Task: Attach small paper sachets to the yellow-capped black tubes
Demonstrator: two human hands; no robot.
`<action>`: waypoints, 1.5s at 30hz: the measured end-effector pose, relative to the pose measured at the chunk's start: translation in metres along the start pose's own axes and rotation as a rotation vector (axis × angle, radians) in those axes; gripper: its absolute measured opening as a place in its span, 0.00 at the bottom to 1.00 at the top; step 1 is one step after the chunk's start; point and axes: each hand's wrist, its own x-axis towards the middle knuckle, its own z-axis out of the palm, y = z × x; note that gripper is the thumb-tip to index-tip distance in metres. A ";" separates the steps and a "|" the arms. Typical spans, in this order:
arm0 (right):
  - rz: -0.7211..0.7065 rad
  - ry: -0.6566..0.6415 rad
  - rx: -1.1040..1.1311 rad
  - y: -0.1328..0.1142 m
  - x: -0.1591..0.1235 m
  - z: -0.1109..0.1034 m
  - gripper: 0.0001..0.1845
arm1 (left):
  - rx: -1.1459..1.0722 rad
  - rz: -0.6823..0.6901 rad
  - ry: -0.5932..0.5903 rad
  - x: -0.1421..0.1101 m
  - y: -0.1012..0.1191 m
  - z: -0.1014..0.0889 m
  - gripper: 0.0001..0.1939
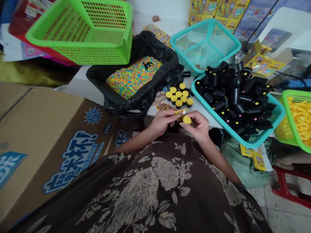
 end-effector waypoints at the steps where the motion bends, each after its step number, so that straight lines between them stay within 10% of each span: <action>1: 0.006 -0.014 -0.017 0.000 0.000 -0.001 0.20 | 0.015 0.028 0.015 -0.001 0.002 0.000 0.23; 7: -0.028 -0.005 -0.023 -0.004 0.004 -0.010 0.16 | 0.185 0.291 0.063 0.000 0.008 -0.006 0.29; 18: 0.160 -0.145 0.187 -0.019 0.023 -0.005 0.17 | 0.481 0.526 -0.206 0.002 0.015 -0.027 0.17; 27: 0.245 0.022 0.167 -0.011 0.021 -0.003 0.17 | 0.372 0.387 -0.190 0.000 0.013 -0.021 0.19; 45: 0.406 -0.036 0.180 -0.012 0.020 0.000 0.19 | 0.102 0.065 -0.232 -0.004 0.013 -0.013 0.24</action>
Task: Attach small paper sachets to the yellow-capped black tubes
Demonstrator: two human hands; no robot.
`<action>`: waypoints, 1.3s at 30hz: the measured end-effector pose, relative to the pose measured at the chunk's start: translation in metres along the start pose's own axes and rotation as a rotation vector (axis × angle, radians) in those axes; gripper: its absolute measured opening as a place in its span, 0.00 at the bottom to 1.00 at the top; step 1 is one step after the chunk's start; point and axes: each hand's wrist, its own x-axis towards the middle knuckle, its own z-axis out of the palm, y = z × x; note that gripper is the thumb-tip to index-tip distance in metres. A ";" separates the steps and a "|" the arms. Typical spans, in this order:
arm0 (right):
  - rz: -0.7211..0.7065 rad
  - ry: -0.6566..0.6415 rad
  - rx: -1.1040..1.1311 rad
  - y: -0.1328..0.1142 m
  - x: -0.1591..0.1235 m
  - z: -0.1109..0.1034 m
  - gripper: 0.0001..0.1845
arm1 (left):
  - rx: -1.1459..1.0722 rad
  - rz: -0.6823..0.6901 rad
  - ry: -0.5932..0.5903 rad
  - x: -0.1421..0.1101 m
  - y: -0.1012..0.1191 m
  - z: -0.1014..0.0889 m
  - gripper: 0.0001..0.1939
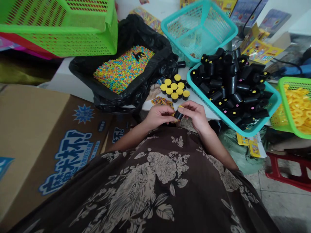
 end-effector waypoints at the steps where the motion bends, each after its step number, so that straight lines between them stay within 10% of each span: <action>1: 0.004 0.002 0.002 0.001 0.000 0.001 0.20 | -0.024 -0.025 -0.004 0.000 -0.001 0.001 0.24; 21: -0.177 0.091 -0.177 0.005 -0.007 0.007 0.20 | -0.251 -0.083 0.147 0.001 -0.012 0.016 0.28; 39: -0.242 -0.026 -0.224 0.008 -0.006 -0.005 0.15 | -0.585 -0.242 0.008 -0.003 -0.005 0.022 0.22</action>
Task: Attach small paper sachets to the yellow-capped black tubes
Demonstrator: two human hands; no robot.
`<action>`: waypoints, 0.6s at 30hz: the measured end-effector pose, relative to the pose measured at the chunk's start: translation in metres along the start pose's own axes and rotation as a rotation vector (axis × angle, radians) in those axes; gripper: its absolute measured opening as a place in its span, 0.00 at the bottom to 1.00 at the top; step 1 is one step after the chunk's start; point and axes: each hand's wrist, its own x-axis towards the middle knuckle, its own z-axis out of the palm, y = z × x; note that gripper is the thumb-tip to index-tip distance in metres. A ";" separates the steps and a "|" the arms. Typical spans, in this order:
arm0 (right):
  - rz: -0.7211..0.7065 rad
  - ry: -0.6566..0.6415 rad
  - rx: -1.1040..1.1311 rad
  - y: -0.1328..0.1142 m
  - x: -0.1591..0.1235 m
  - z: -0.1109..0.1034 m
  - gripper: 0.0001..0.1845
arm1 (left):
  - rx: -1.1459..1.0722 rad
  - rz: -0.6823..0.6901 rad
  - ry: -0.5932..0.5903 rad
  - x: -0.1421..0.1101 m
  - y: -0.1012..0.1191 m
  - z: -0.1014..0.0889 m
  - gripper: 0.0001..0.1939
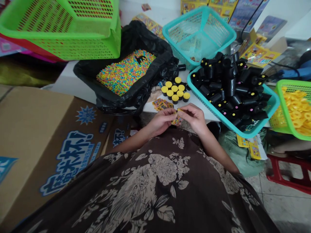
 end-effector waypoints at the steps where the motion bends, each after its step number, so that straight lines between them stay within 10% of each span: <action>1: 0.012 -0.006 0.043 0.002 0.000 0.000 0.15 | -0.014 -0.016 -0.001 0.000 -0.001 -0.001 0.22; 18: -0.299 -0.064 -0.332 0.006 -0.005 0.003 0.21 | -0.022 0.001 -0.015 0.008 0.007 0.001 0.22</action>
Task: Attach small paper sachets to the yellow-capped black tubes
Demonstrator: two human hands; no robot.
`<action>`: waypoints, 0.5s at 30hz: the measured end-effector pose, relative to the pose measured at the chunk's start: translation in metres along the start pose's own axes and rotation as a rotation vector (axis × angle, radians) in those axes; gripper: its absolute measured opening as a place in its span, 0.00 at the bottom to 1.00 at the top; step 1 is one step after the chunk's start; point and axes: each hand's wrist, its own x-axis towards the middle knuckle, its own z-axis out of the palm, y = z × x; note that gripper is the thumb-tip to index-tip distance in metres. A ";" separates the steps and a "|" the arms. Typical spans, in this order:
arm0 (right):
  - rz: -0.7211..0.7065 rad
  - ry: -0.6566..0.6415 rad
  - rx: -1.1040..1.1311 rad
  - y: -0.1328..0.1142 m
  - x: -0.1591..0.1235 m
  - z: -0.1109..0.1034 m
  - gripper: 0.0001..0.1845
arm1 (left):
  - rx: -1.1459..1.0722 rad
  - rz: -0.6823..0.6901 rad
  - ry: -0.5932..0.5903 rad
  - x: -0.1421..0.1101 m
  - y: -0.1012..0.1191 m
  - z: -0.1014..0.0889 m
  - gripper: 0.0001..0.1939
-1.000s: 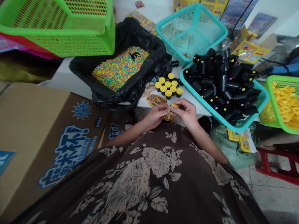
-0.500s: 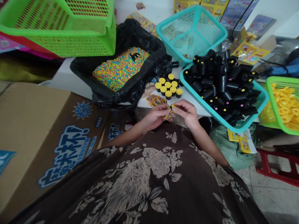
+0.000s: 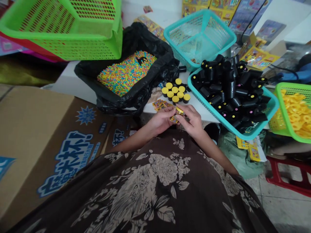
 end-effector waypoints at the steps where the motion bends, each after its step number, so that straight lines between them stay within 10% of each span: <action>1: 0.002 0.001 0.005 0.001 0.000 0.000 0.20 | 0.017 0.001 -0.010 0.000 -0.001 -0.001 0.21; 15: -0.056 0.073 -0.026 -0.006 -0.002 -0.007 0.18 | 0.067 0.027 0.031 0.004 -0.005 0.005 0.22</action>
